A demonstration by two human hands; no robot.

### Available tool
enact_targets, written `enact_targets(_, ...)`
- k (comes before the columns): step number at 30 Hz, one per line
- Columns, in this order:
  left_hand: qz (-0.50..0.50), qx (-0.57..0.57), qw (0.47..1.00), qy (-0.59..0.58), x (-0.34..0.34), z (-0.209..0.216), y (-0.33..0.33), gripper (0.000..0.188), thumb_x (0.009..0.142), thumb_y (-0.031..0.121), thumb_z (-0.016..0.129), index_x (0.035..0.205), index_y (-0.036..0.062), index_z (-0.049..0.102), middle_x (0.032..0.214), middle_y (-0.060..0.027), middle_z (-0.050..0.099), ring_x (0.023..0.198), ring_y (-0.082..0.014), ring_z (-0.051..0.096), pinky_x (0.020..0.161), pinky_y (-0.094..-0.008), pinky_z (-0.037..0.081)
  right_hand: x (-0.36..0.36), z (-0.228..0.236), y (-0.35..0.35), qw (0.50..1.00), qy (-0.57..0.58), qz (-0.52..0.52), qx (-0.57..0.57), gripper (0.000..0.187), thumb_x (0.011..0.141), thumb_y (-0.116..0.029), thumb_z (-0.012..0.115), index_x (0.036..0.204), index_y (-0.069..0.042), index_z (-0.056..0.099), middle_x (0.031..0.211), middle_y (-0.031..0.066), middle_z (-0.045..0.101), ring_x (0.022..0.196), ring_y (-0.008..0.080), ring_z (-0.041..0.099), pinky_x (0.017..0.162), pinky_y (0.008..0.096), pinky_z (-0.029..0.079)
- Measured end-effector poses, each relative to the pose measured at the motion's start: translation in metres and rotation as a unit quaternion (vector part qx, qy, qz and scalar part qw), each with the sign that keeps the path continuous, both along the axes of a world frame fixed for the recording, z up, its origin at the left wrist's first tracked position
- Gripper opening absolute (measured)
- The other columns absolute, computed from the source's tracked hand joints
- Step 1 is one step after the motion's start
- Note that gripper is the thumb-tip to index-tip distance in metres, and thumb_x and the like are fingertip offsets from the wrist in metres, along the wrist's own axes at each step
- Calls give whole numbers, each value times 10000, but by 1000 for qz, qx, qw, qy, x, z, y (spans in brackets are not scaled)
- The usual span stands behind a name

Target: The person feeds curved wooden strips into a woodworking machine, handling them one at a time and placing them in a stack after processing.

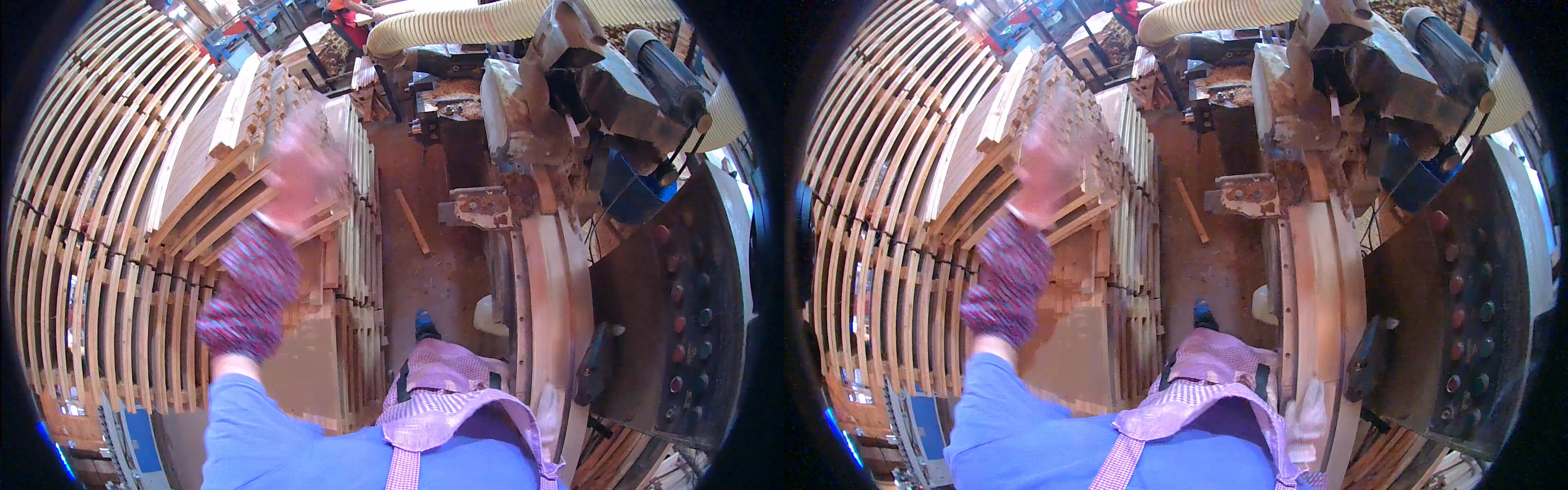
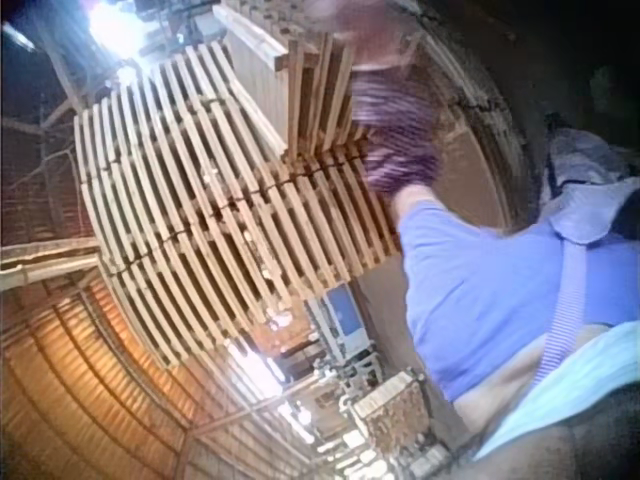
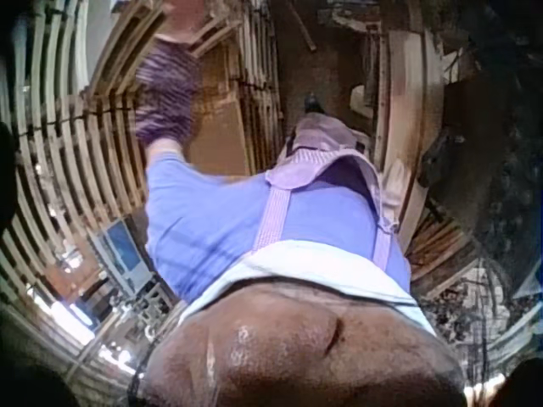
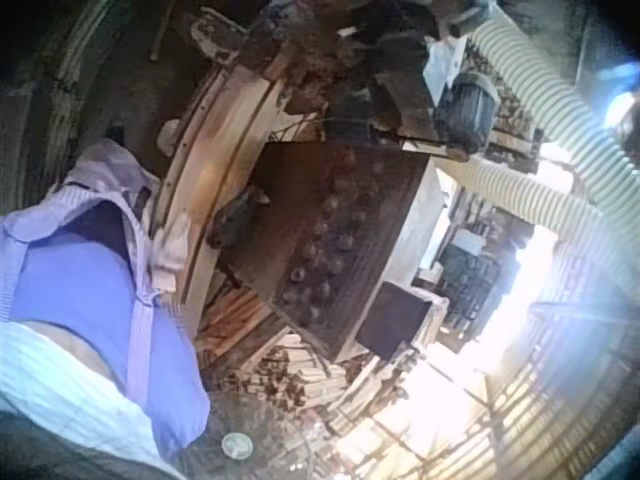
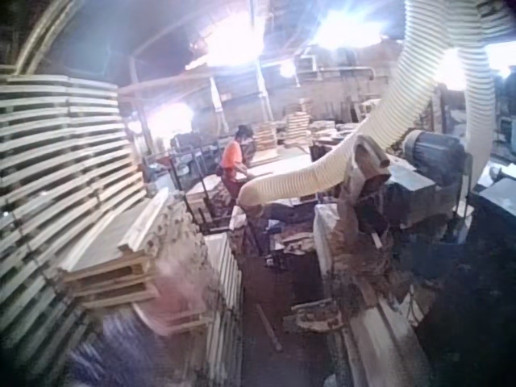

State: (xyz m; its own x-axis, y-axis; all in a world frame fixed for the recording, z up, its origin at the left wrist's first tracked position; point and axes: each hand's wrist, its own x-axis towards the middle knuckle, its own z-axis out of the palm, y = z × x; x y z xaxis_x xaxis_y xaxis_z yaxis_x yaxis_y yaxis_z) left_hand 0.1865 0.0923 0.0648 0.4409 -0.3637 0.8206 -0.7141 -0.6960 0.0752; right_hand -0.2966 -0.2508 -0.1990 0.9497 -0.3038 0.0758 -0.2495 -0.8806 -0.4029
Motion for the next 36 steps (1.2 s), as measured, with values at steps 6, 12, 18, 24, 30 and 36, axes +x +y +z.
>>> enact_targets(6, 438, 304, 800, 275, 188, 98, 164, 558, 872, 438, 611, 1226, 7, 592, 1152, -185, 638, 1032, -327, 621, 923, -406, 471, 83, -13, -21, 980, -29, -26, -195, 583, 853, -199, 566, 1382, 9, 437, 1310, 238, 518, 1180, 409, 510, 1031, 488, 399)
enact_targets(12, 187, 0, 826, 531, 193, 87, 289, 418, 922, 284, 587, 1221, -6, 621, 1093, -85, 683, 1026, -205, 633, 898, -343, 476, 246, -18, -67, 976, -66, -9, -208, 498, 888, -245, 545, 1334, -33, 481, 1307, 154, 492, 1234, 340, 438, 1072, 467, 318)
enact_targets(18, -230, -380, 729, 521, 55, 40, 106, 427, 1004, 310, 489, 1303, 5, 509, 1161, -125, 624, 989, -190, 646, 804, -283, 566, 307, -22, -90, 981, -105, -26, -161, 499, 865, -234, 551, 1325, -52, 488, 1332, 141, 505, 1206, 326, 483, 1060, 453, 338)
enact_targets(24, -381, -468, 543, 584, -109, -97, -93, 706, 818, 461, 710, 1293, -1, 468, 1164, -114, 576, 1014, -225, 594, 900, -372, 501, 281, 103, 35, 593, -69, 176, 783, 565, 938, -255, 626, 1421, -29, 439, 1241, 58, 599, 1002, 212, 601, 883, 331, 482)
enact_targets(30, -329, -485, 394, 708, -201, -175, -175, 606, 841, 226, 691, 1367, 46, 448, 1224, -63, 566, 1110, -199, 567, 969, -352, 471, 174, 100, 44, 913, -84, 30, 398, 811, 861, -306, 682, 1485, 7, 269, 1353, 256, 510, 1240, 308, 531, 1016, 366, 429)
enact_targets(36, -304, -497, 317, 749, -205, -215, -176, 556, 816, 92, 676, 1320, 60, 442, 1220, -87, 539, 1018, -234, 602, 913, -421, 520, 14, 45, 16, 977, 61, -132, 158, 606, 822, -186, 659, 1343, 45, 453, 1311, 280, 503, 1218, 428, 495, 1015, 469, 427)
